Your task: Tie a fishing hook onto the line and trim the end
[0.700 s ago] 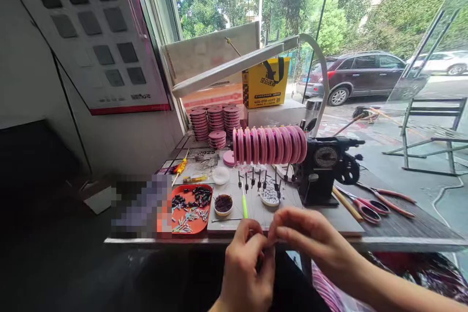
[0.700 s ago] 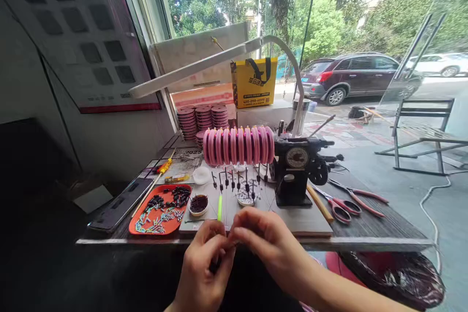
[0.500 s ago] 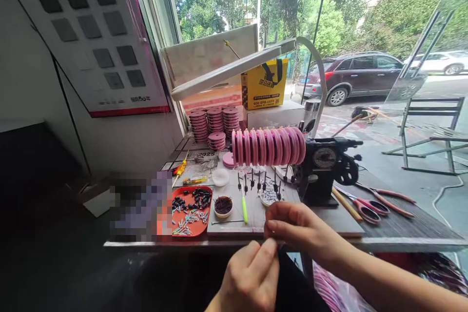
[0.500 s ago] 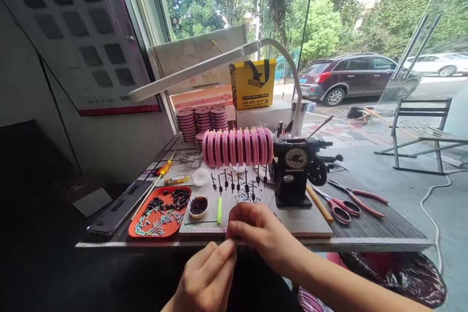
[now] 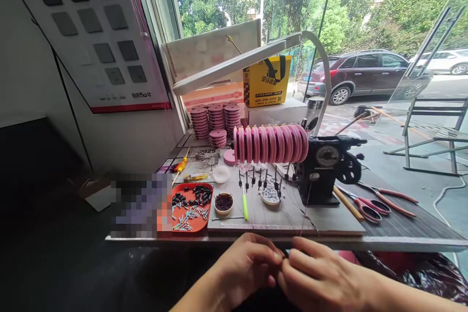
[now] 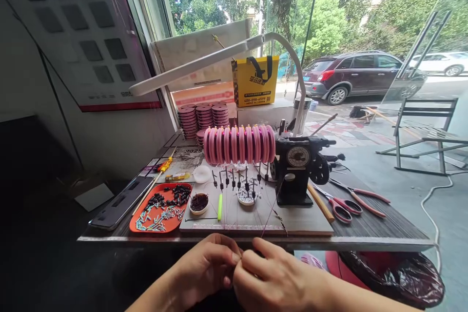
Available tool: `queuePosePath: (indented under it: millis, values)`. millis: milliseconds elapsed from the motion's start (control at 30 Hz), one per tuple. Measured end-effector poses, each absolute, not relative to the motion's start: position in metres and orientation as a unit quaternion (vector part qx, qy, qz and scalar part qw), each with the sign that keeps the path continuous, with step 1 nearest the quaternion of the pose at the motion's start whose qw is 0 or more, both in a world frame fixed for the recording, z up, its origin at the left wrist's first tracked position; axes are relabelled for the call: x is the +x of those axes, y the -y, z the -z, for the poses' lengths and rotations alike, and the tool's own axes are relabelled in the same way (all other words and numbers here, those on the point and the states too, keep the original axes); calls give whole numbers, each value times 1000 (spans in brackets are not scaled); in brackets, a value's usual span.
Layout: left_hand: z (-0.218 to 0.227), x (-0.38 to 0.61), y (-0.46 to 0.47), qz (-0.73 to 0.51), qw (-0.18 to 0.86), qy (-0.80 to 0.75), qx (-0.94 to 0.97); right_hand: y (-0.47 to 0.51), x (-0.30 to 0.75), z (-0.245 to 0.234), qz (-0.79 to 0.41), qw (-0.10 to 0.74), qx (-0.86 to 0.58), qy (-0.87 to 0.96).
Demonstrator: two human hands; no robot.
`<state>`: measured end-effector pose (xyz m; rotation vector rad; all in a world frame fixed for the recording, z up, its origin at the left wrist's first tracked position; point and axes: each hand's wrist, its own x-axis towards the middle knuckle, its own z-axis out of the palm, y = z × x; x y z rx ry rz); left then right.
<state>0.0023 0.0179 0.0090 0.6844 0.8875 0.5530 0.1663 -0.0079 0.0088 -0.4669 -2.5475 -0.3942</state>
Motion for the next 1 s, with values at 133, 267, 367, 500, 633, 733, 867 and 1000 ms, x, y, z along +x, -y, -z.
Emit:
queuePosePath:
  millis: [133,267,367,500,633,733,867,1000]
  values:
    - [-10,1,-18,-260,817,-409,313,10,167,-10,159,243,-149,945]
    - [-13,3,-17,-254,816,-412,316,12,166,-14,145,244,-167,944]
    - [-13,4,-16,-251,808,-423,324,11,165,-15,128,250,-174,944]
    - [-13,4,-16,-259,773,-432,387,9,164,-12,119,242,-162,949]
    - [-16,1,-11,-314,679,-437,499,8,161,-14,-14,302,-202,932]
    - [-10,-2,-2,-380,495,-418,659,5,157,-23,-253,373,-318,834]
    - [17,-3,7,-479,88,-377,787,-7,150,-35,-524,408,-370,650]
    - [26,-9,1,-426,-154,-240,859,-19,147,-35,-552,396,-354,642]
